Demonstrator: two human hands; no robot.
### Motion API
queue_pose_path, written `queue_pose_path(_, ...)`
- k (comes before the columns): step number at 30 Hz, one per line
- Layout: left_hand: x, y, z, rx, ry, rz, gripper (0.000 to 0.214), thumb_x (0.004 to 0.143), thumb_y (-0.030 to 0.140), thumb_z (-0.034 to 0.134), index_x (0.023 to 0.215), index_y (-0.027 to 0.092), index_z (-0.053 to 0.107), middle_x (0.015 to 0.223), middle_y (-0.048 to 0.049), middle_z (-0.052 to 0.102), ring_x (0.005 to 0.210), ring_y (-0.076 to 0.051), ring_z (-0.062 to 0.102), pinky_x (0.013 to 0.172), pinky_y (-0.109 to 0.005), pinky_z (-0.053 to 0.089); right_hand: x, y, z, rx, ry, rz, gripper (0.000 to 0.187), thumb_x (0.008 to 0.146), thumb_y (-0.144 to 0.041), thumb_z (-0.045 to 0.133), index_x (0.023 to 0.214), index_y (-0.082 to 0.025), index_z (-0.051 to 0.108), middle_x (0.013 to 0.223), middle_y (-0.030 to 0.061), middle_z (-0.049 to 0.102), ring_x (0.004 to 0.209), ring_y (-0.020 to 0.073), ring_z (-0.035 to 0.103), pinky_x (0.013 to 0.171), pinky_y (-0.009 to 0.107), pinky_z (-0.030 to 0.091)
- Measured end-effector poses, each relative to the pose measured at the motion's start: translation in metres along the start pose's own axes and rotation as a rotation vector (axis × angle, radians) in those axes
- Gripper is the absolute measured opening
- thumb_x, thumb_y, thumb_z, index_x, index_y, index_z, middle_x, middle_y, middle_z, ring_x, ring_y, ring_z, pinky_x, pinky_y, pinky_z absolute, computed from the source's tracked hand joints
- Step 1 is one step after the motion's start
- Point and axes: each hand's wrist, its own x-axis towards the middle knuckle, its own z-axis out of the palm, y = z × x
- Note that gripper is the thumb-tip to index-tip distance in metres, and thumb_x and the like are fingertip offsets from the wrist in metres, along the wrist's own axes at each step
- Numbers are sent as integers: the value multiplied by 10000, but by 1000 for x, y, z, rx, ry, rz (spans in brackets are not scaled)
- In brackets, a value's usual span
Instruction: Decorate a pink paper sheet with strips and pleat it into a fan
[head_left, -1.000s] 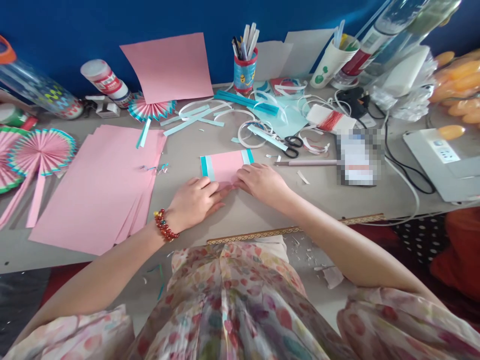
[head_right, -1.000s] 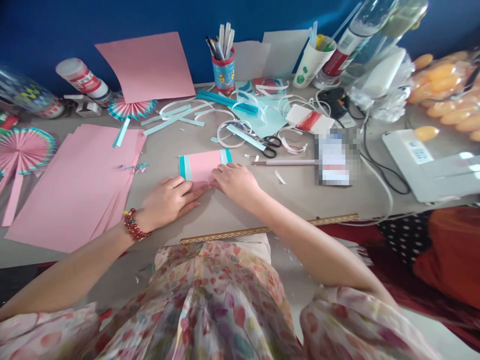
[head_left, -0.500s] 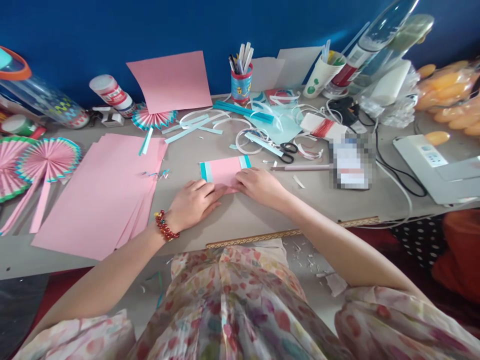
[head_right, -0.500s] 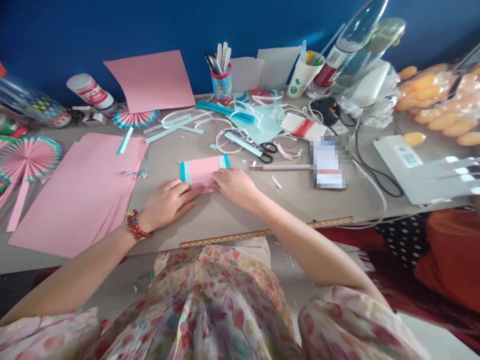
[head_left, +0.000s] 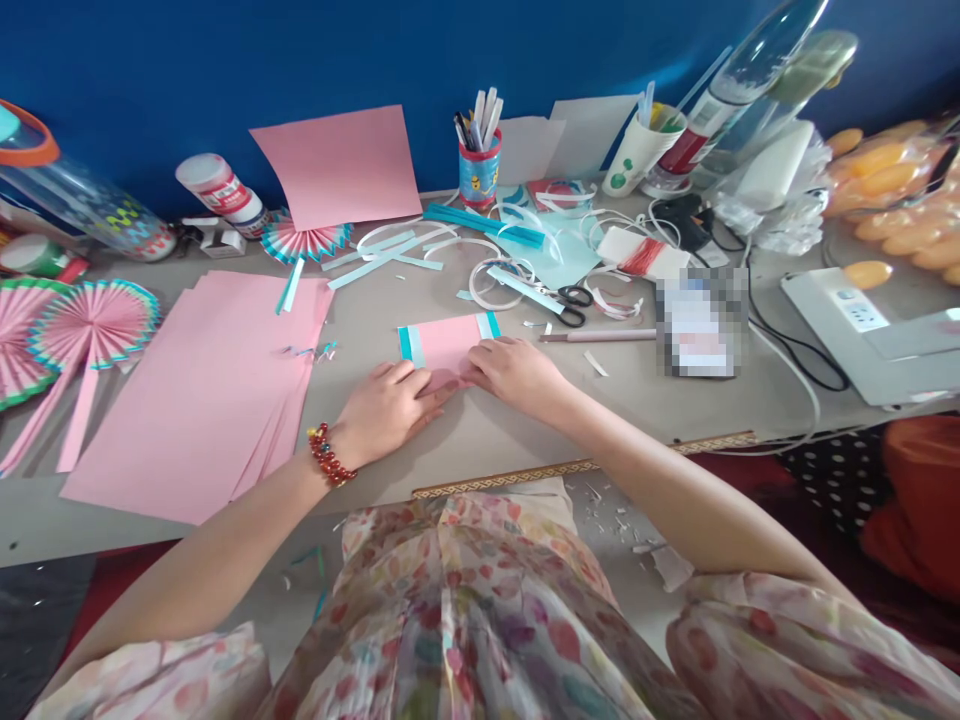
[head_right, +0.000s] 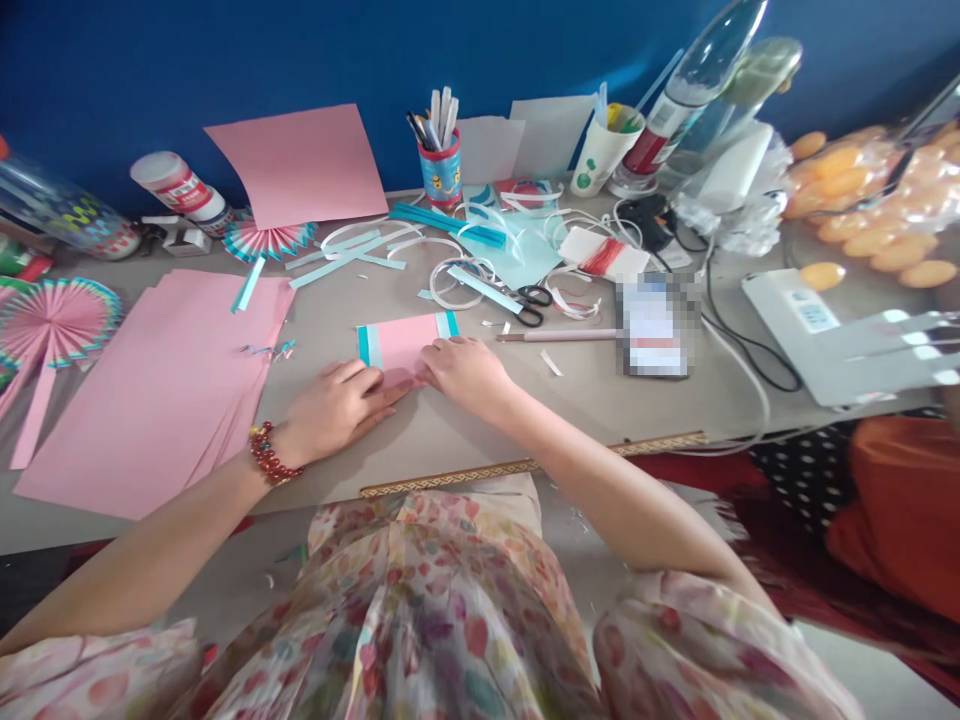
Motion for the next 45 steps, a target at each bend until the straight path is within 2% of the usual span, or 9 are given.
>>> queue_pose_path(3, 6, 6, -5, -6, 12, -2, 370, 993, 435, 433, 1210, 210, 632, 968, -85, 593, 936, -254, 515, 793, -392, 399, -4, 2, -2, 55, 35, 3, 208, 973, -323, 538, 912, -148, 633, 955, 103, 678, 884, 223, 590, 747, 295, 342)
queue_pose_path(6, 12, 11, -8, -38, 7, 35, 329, 999, 367, 441, 1121, 135, 641, 1026, -97, 612, 982, -248, 522, 851, -391, 417, -13, 10, -10, 170, 71, -5, 150, 948, -286, 567, 904, -161, 637, 933, 82, 672, 866, 202, 583, 731, 273, 348)
queue_pose_path(10, 18, 11, -5, -95, -31, 64, 251, 997, 293, 455, 1084, 127, 623, 1032, -88, 627, 960, -223, 538, 850, -356, 437, -26, 26, -23, 257, 84, 20, 116, 924, -262, 570, 881, -186, 647, 883, 42, 664, 806, 170, 577, 689, 250, 339)
queue_pose_path(14, 20, 8, -1, -114, -11, 63, 354, 1001, 360, 450, 1266, 151, 555, 1083, -98, 630, 987, -232, 539, 848, -370, 433, -32, 37, -24, 307, 39, 122, 94, 901, -252, 567, 847, -197, 621, 817, 5, 657, 702, 140, 560, 615, 236, 303)
queue_pose_path(18, 21, 9, 2, -103, 19, 72, 480, 998, 412, 454, 1430, 203, 438, 1112, -96, 637, 1014, -237, 538, 838, -368, 410, -29, 41, -22, 317, 13, 137, 118, 898, -274, 567, 813, -204, 610, 782, -8, 649, 674, 132, 547, 599, 234, 281)
queue_pose_path(25, 21, 11, 4, -35, -16, 68, 529, 997, 449, 431, 1462, 195, 418, 1112, -102, 643, 997, -249, 531, 837, -378, 390, -24, 44, -25, 354, -52, 89, 135, 882, -249, 576, 765, -191, 609, 744, -16, 618, 670, 122, 520, 607, 229, 273)
queue_pose_path(28, 21, 10, 6, -41, -34, 71, 530, 1001, 451, 419, 1468, 199, 413, 1129, -101, 644, 999, -248, 531, 850, -376, 387, -25, 45, -23, 349, -35, 63, 129, 880, -233, 572, 764, -187, 604, 768, -8, 621, 708, 128, 525, 628, 226, 281)
queue_pose_path(34, 22, 11, 6, -92, -30, 28, 559, 1001, 469, 400, 1442, 126, 440, 1225, -129, 623, 1054, -264, 526, 898, -400, 405, -28, 46, -19, 353, -11, -16, 137, 890, -205, 558, 760, -183, 596, 803, 11, 634, 775, 146, 541, 671, 231, 313)
queue_pose_path(45, 22, 9, 8, -126, 0, 12, 525, 990, 475, 418, 1416, 173, 469, 1233, -130, 616, 1060, -261, 536, 901, -396, 426, -30, 43, -18, 311, -10, -26, 139, 901, -201, 536, 782, -182, 605, 825, 27, 618, 790, 159, 538, 692, 248, 331)
